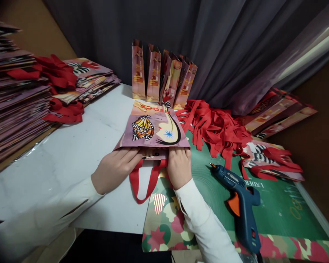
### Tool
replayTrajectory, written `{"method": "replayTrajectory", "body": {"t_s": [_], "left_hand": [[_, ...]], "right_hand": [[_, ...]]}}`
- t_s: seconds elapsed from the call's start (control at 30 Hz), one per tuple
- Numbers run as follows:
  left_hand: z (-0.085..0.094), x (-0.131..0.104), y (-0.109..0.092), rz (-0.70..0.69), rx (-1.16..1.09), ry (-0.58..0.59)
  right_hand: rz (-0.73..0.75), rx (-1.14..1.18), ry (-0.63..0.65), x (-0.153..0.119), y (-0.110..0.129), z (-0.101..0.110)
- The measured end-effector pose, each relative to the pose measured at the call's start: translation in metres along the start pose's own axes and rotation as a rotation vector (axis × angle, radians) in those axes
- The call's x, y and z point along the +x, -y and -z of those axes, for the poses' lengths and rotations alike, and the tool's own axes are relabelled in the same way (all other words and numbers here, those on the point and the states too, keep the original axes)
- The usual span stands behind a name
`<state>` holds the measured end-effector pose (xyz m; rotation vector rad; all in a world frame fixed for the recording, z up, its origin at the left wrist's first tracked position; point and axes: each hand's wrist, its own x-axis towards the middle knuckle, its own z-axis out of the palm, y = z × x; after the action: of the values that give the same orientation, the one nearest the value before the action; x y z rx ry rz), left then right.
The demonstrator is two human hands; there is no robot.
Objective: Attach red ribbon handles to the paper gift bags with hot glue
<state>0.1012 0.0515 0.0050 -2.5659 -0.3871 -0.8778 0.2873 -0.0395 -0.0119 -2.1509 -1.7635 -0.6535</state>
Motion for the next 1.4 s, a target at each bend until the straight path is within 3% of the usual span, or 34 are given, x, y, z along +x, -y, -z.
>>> {"method": "replayTrajectory", "body": {"t_s": [0.67, 1.4], "left_hand": [[0.000, -0.001, -0.002, 0.016, -0.005, 0.024], [0.000, -0.003, -0.002, 0.010, -0.012, 0.053]], "right_hand": [[0.001, 0.101, -0.037, -0.007, 0.002, -0.017], [-0.013, 0.094, -0.033, -0.006, 0.003, -0.017]]}}
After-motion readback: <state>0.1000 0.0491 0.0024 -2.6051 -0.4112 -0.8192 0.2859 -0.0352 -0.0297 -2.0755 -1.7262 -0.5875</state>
